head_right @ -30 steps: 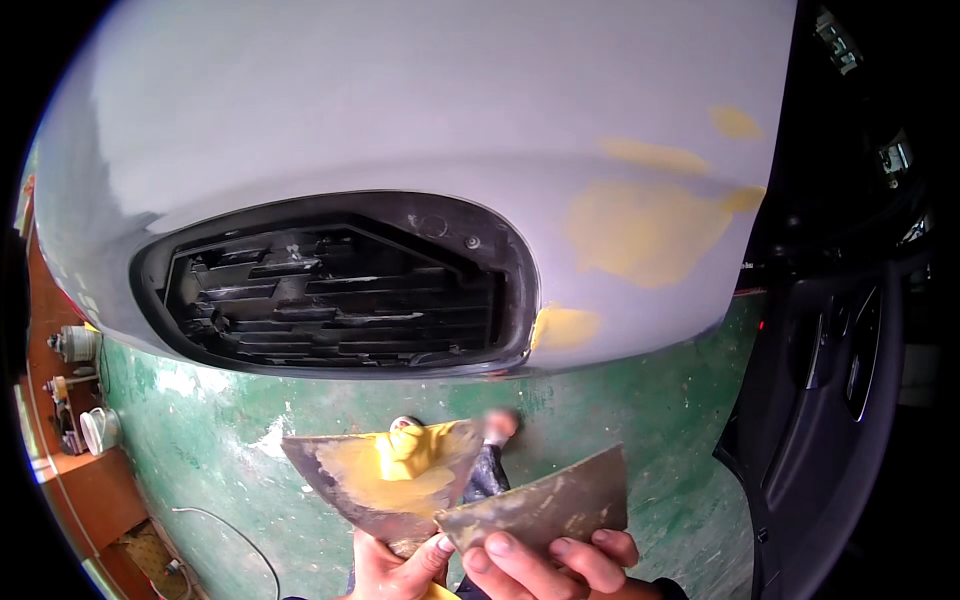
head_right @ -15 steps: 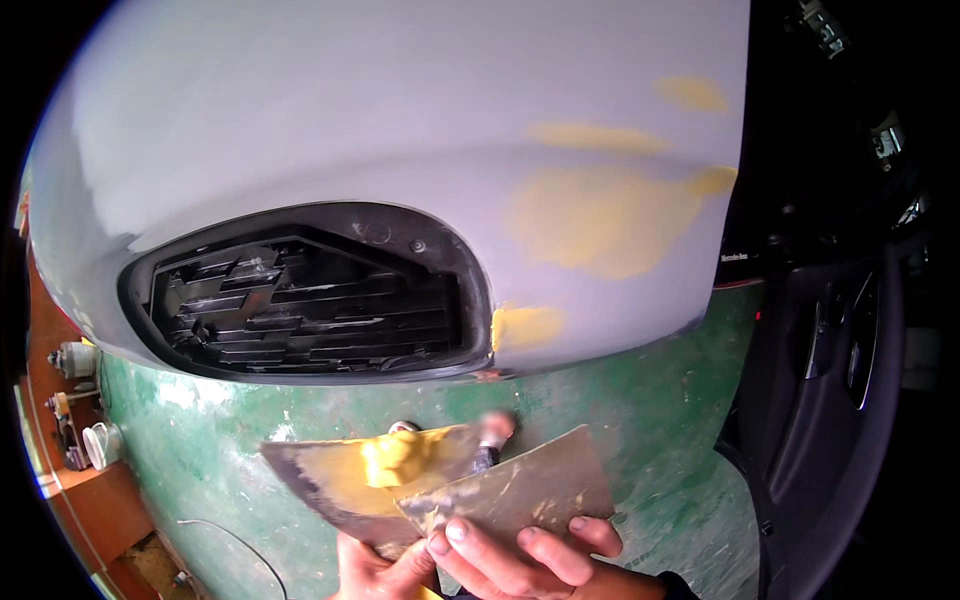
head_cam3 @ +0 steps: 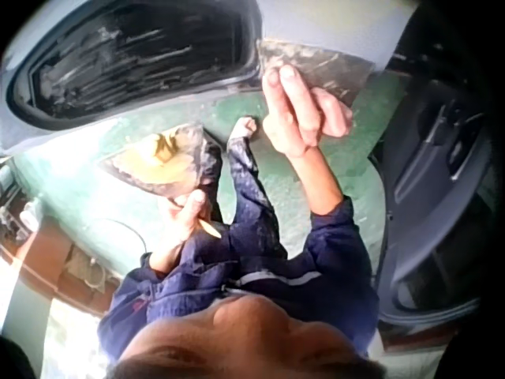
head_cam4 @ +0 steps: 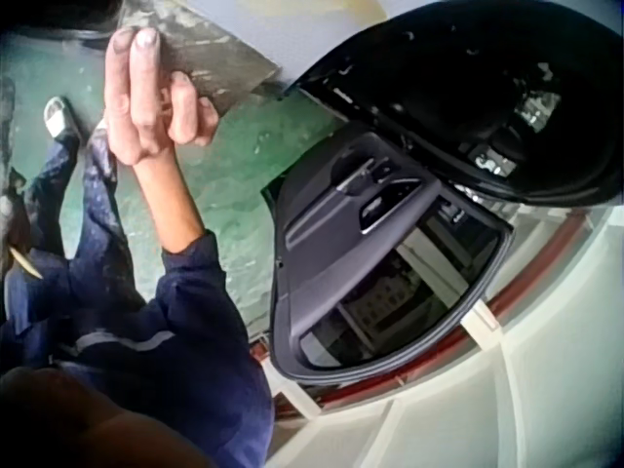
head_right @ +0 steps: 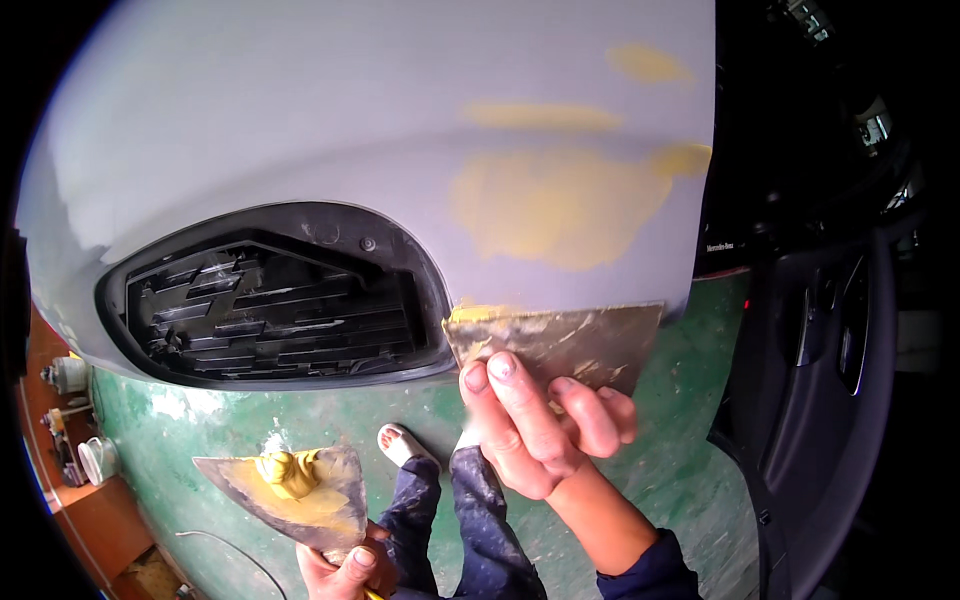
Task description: The person applies yellow body filler to the rear bumper of a dark-colored car using a putty knife. They spread the filler across several spots on the bumper and trunk lid, smoothing it with the tool.
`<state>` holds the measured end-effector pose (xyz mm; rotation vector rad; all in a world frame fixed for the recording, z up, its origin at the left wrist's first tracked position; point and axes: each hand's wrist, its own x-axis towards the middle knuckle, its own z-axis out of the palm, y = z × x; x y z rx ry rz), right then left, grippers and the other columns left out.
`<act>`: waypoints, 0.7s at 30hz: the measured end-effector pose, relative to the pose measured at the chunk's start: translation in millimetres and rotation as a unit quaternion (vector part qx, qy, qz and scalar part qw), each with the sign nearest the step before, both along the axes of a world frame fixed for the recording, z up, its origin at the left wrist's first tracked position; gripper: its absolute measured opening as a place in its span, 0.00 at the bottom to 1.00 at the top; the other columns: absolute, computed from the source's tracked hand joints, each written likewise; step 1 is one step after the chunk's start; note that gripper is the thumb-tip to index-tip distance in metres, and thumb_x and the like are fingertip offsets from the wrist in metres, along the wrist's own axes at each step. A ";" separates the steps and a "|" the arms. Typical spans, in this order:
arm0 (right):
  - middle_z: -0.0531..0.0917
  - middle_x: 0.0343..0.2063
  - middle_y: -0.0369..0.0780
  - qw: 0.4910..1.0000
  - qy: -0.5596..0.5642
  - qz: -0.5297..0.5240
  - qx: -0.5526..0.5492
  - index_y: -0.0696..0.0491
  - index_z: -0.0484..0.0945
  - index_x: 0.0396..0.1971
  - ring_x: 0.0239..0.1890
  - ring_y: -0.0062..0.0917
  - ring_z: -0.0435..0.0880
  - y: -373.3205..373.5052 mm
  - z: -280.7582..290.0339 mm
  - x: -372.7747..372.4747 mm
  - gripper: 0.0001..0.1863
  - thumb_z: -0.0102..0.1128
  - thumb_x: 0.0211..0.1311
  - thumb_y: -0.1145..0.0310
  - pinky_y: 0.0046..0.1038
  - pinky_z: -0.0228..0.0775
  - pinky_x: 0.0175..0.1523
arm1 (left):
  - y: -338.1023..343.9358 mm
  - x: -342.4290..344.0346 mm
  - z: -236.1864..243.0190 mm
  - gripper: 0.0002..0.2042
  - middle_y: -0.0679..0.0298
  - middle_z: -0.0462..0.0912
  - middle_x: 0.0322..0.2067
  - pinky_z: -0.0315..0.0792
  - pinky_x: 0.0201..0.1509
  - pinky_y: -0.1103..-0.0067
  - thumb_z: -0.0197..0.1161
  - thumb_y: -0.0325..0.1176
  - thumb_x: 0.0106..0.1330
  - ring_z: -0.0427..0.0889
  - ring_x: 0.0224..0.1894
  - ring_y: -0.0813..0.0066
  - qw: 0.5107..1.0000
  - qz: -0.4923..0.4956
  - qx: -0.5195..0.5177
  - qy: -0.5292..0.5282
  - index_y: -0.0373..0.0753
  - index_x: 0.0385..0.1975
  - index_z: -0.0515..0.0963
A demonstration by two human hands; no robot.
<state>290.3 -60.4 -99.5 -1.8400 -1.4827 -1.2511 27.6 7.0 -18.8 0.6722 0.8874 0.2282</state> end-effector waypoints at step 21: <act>0.83 0.49 0.37 0.999 0.029 -0.017 -0.021 0.54 0.85 0.38 0.44 0.32 0.69 -15.0 -10.0 -14.1 0.09 0.61 0.58 0.77 0.32 0.59 0.42 | 3.7 -9.8 -4.7 0.17 0.64 0.77 0.22 0.65 0.19 0.82 0.69 0.30 0.64 0.72 0.16 0.79 1.000 -0.023 0.003 0.004 0.29 0.48 0.74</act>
